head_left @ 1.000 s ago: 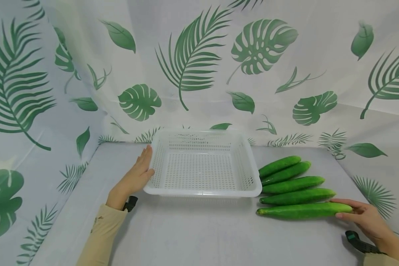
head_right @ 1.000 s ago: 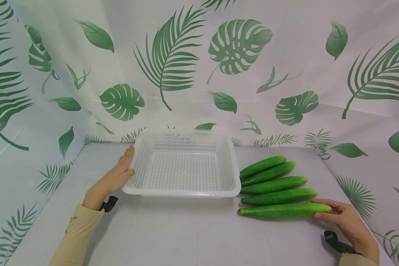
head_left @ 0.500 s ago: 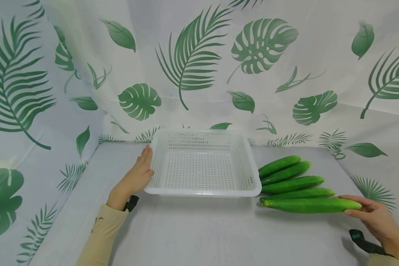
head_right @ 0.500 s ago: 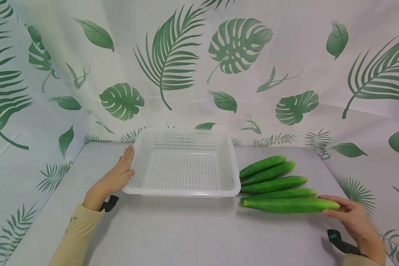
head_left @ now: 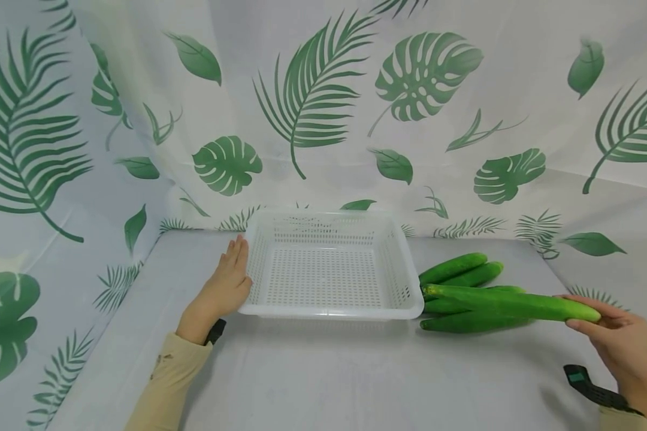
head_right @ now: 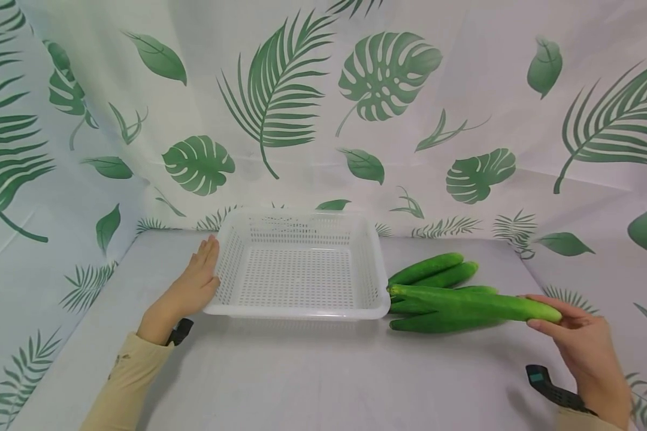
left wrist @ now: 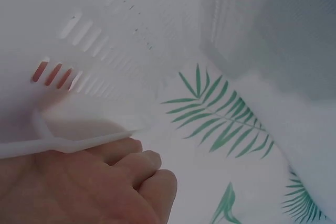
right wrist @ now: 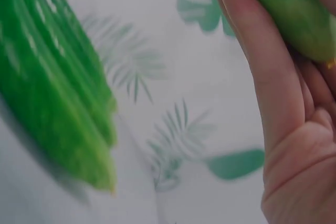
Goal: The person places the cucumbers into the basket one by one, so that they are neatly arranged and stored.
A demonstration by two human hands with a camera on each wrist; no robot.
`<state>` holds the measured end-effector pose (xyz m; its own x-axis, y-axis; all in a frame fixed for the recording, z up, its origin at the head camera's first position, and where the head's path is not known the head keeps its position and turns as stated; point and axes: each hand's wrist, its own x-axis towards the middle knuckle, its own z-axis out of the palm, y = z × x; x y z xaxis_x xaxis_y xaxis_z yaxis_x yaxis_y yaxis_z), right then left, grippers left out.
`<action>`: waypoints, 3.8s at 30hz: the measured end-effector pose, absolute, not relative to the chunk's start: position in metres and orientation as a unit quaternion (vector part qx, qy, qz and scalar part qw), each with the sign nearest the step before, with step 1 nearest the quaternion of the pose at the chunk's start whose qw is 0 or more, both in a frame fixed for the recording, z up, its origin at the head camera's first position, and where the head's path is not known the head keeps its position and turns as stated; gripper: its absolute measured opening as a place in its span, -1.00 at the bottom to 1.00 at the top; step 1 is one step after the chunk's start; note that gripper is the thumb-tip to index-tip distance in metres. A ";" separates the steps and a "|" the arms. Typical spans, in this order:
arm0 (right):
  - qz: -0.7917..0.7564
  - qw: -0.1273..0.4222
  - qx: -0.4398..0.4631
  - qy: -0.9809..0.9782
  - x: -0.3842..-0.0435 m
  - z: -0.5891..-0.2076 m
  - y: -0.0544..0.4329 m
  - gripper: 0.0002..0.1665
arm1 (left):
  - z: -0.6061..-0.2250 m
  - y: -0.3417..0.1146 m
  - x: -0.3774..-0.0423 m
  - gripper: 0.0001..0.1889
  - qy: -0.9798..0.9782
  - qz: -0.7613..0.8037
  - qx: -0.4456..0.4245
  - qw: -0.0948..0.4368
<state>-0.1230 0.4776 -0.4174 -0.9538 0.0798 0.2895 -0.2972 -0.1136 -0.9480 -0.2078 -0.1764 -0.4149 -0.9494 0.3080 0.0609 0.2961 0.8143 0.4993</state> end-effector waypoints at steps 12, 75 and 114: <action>0.769 0.121 0.069 -0.625 -0.150 -0.381 0.399 -0.45 | -0.417 -0.174 -0.207 -0.24 0.962 0.226 0.155 -0.008; 0.491 -0.031 -0.016 -0.870 -0.326 -0.391 0.163 -0.48 | -0.417 -0.174 -0.208 -0.26 0.960 0.235 0.150 -0.007; 0.352 -0.058 0.085 -0.930 -0.286 -0.326 0.193 -0.48 | -0.418 -0.177 -0.209 -0.25 0.958 0.240 0.158 -0.001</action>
<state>-0.2857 0.1928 -0.3259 -0.9789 -0.1985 -0.0483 -0.1167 0.7372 -0.6655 -0.2086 -0.1767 -0.4181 -0.9499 0.3027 0.0784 0.3039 0.8348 0.4590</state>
